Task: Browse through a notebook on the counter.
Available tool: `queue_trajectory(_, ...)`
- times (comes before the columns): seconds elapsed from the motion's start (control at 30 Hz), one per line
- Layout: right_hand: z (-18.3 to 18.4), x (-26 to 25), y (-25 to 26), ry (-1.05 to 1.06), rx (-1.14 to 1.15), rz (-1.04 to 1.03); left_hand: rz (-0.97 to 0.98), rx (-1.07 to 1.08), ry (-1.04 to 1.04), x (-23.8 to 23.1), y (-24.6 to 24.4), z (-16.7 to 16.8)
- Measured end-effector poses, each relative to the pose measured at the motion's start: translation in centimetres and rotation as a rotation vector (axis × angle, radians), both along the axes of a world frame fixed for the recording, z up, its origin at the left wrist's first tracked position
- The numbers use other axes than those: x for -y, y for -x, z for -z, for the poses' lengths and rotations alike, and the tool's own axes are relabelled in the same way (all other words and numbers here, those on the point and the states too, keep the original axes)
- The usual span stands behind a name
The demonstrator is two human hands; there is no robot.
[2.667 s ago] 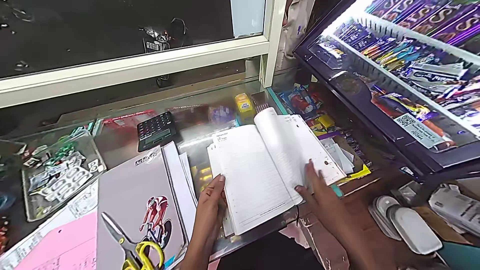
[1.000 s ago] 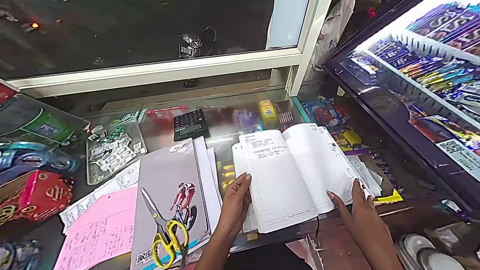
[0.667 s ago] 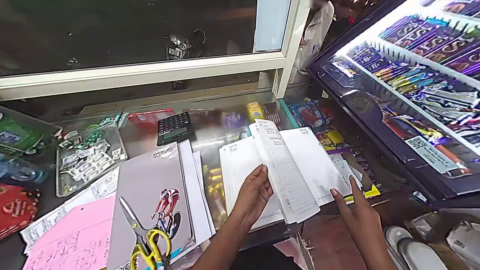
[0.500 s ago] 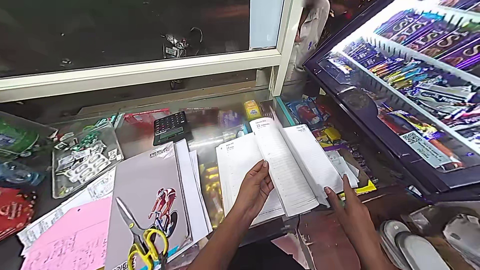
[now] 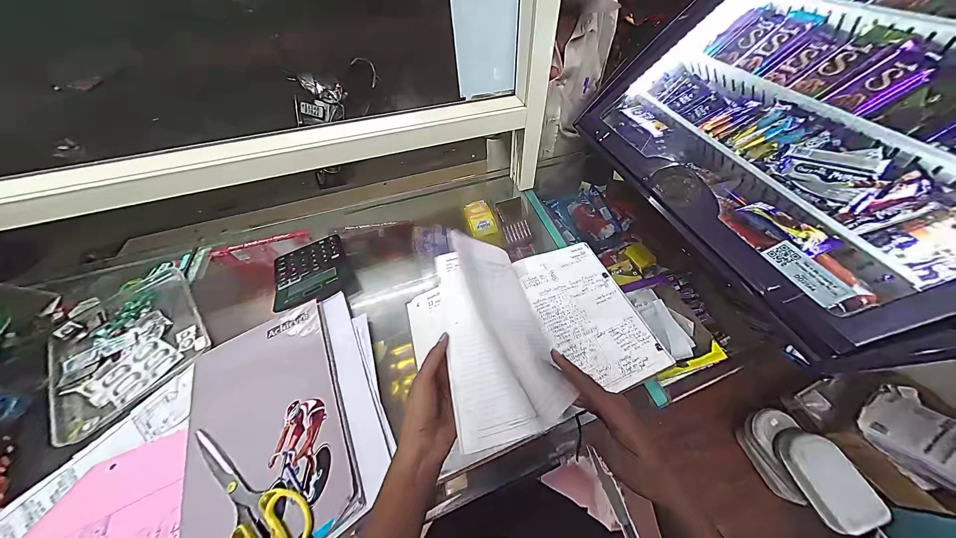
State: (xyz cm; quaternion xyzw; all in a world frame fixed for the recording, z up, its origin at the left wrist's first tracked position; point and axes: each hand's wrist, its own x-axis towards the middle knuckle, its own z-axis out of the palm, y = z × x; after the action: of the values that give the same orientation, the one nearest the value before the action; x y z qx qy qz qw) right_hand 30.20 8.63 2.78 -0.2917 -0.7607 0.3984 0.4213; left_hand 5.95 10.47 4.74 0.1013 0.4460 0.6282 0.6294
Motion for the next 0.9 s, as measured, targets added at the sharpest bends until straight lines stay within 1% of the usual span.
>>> queue_trajectory(0.03, 0.2, 0.0, -0.1, -0.027, 0.033, 0.078, -0.008, -0.003, -0.011, 0.2, 0.7, 0.3)
queue_trajectory(0.07, 0.3, 0.3, -0.5, -0.056, 0.114, 0.258, -0.011, -0.012, -0.009, 0.3, 1.2, 0.6)
queue_trajectory(0.1, 0.4, 0.4, -0.8, -0.101, 0.248, 0.495, -0.012, -0.024, 0.007, 0.4, 1.6, 0.9)
queue_trajectory(0.13, 0.5, 0.3, -1.4, -0.117, 0.415, 0.686, -0.017, -0.043, 0.025, 0.6, 1.9, 1.1)
queue_trajectory(0.17, 0.5, 0.2, -2.3, -0.086, 0.563, 0.794, -0.018, -0.081, 0.041, 0.8, 2.0, 1.2)
queue_trajectory(0.23, 0.2, -0.1, -3.5, 0.055, 0.769, 0.895, 0.016, -0.138, 0.026, 1.2, 2.2, 1.5)
queue_trajectory(0.27, 0.1, -0.2, -3.6, 0.125, 0.832, 0.905, 0.032, -0.151, 0.009, 1.4, 2.3, 1.7)
queue_trajectory(0.33, 0.7, -0.3, -3.2, 0.138, 0.897, 0.903, 0.059, -0.167, -0.010, 1.5, 2.3, 1.8)
queue_trajectory(0.4, 0.8, -0.5, -2.2, 0.144, 0.853, 0.867, 0.069, -0.189, -0.015, 1.4, 2.4, 1.8)
queue_trajectory(0.47, 0.6, -0.5, -1.1, 0.127, 0.747, 0.779, 0.067, -0.212, -0.017, 1.4, 2.5, 1.9)
queue_trajectory(0.53, 0.5, -0.1, -0.1, 0.067, 0.575, 0.595, 0.057, -0.222, -0.001, 1.5, 2.5, 2.0)
queue_trajectory(0.63, 0.5, 0.9, -0.1, -0.003, 0.247, 0.206, 0.023, -0.226, 0.044, 1.6, 2.6, 2.1)
queue_trajectory(0.67, 0.6, 1.1, -0.5, -0.028, 0.169, 0.154, 0.014, -0.221, 0.054, 1.6, 2.6, 2.1)
queue_trajectory(0.7, 0.9, 1.3, -0.9, -0.081, 0.139, 0.214, 0.003, -0.217, 0.057, 1.6, 2.6, 2.1)
queue_trajectory(0.73, 1.1, 1.4, -1.4, -0.151, 0.159, 0.383, -0.002, -0.214, 0.053, 1.6, 2.6, 2.2)
queue_trajectory(0.77, 1.2, 1.4, -1.8, -0.212, 0.250, 0.607, 0.001, -0.214, 0.039, 1.7, 2.7, 2.3)
queue_trajectory(0.8, 1.1, 1.2, -2.3, -0.199, 0.398, 0.767, 0.008, -0.215, 0.019, 1.7, 2.8, 2.5)
queue_trajectory(0.83, 1.0, 0.8, -2.8, -0.122, 0.560, 0.857, 0.017, -0.225, -0.005, 1.6, 2.9, 2.6)
queue_trajectory(0.87, 0.9, 0.3, -3.0, -0.015, 0.686, 0.893, 0.038, -0.239, -0.029, 1.6, 3.2, 2.8)
queue_trajectory(0.9, 0.8, 0.0, -2.9, 0.069, 0.759, 0.894, 0.057, -0.263, -0.043, 1.6, 3.4, 3.1)
